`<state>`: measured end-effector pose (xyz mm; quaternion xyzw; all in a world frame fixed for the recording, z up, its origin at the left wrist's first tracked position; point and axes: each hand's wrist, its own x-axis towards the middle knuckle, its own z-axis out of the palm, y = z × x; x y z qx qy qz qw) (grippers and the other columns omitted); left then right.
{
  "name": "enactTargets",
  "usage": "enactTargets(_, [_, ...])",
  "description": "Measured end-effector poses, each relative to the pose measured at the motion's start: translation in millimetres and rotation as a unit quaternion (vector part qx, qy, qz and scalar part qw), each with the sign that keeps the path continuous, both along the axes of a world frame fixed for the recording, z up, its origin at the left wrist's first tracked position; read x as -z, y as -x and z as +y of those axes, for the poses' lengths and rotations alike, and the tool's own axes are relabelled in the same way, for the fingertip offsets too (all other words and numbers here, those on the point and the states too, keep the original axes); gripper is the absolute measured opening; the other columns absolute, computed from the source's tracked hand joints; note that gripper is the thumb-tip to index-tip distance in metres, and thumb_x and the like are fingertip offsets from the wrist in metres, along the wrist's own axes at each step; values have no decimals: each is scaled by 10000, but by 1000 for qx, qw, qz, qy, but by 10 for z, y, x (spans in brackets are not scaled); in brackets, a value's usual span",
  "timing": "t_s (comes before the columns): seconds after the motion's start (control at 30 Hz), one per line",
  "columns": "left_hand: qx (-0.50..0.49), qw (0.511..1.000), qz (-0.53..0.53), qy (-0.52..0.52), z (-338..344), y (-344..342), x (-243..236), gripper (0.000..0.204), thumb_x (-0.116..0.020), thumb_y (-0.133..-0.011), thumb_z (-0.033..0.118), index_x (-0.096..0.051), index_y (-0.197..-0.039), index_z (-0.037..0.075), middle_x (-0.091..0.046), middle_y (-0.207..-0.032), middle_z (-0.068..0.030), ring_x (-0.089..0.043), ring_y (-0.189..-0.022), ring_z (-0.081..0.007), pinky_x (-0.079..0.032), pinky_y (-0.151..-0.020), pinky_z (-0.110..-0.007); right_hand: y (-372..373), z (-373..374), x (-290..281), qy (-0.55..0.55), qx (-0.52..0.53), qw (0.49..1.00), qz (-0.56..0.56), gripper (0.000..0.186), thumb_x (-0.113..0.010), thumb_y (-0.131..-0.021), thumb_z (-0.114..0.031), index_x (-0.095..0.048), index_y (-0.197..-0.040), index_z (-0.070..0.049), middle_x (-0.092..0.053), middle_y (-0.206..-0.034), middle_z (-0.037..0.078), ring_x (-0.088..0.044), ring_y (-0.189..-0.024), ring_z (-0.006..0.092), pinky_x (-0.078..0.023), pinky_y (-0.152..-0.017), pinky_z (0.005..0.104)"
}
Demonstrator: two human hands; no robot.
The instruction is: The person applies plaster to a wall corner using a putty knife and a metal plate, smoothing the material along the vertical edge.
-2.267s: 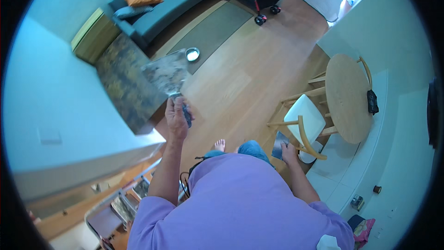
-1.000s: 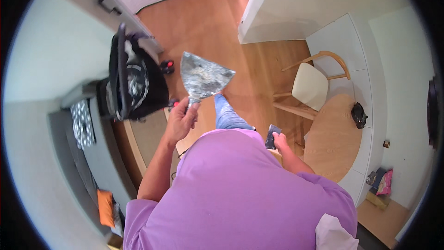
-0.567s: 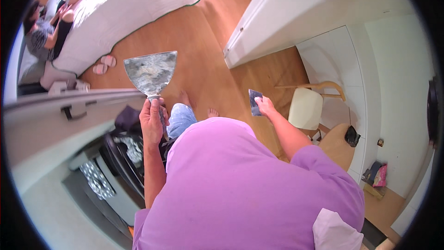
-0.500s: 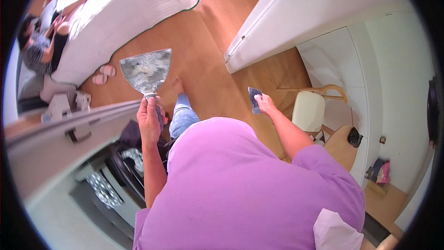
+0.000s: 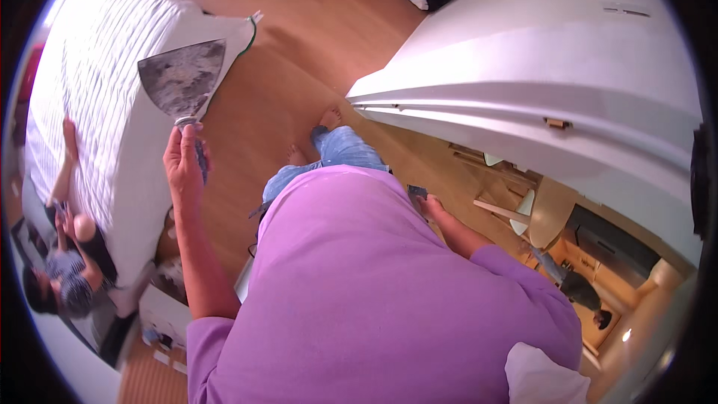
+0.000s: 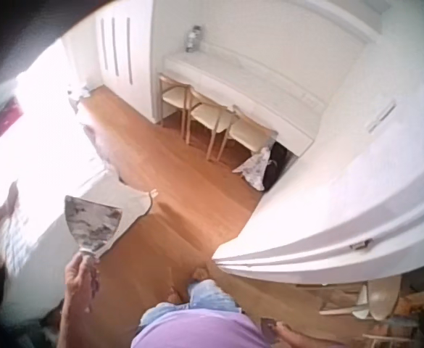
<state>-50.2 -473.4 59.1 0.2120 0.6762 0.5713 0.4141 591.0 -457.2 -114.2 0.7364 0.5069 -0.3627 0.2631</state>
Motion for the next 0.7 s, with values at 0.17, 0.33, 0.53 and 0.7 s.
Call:
enactTargets(0.17, [41, 999, 19, 8, 704, 472, -159, 320, -497, -1082, 365, -621, -1118, 73, -523, -667, 15, -464, -490, -48, -380, -444, -216, 357, 283, 15, -22, 76, 997, 10, 517, -598, -958, -469, -678, -1182, -9, -728, -1069, 200, -706, -998, 313, -528, -873, 440])
enactTargets(0.33, [127, 991, -31, 29, 1113, 863, -20, 331, -519, -1070, 375, -624, -1105, 64, -532, -659, 6, -480, -495, -67, -377, -451, -225, 1453, 515, -151, -102, 199, 972, 67, 522, -610, -950, -462, -676, -1132, 23, -712, -951, 196, -701, -833, 298, -547, -725, 451])
enactTargets(0.53, [320, 947, 25, -22, 1470, 1557, 168, 326, -566, -1055, 358, -625, -1108, 42, -528, -668, 15, -475, -506, -57, -391, -460, -227, 2433, -1011, 575, -227, 284, 926, 101, 420, -595, -974, -358, -667, -1173, 4, -711, -938, 172, -707, -881, 331, -531, -741, 483])
enactTargets(0.7, [409, 912, 20, -41, 1353, 1599, 37, 340, -568, -1052, 373, -634, -1090, 41, -523, -678, 17, -468, -533, -49, -397, -475, -224, 3157, -3441, 1092, -184, 363, 912, 50, 431, -574, -970, -319, -653, -1196, 40, -697, -1077, 273, -673, -1021, 458, -519, -867, 486])
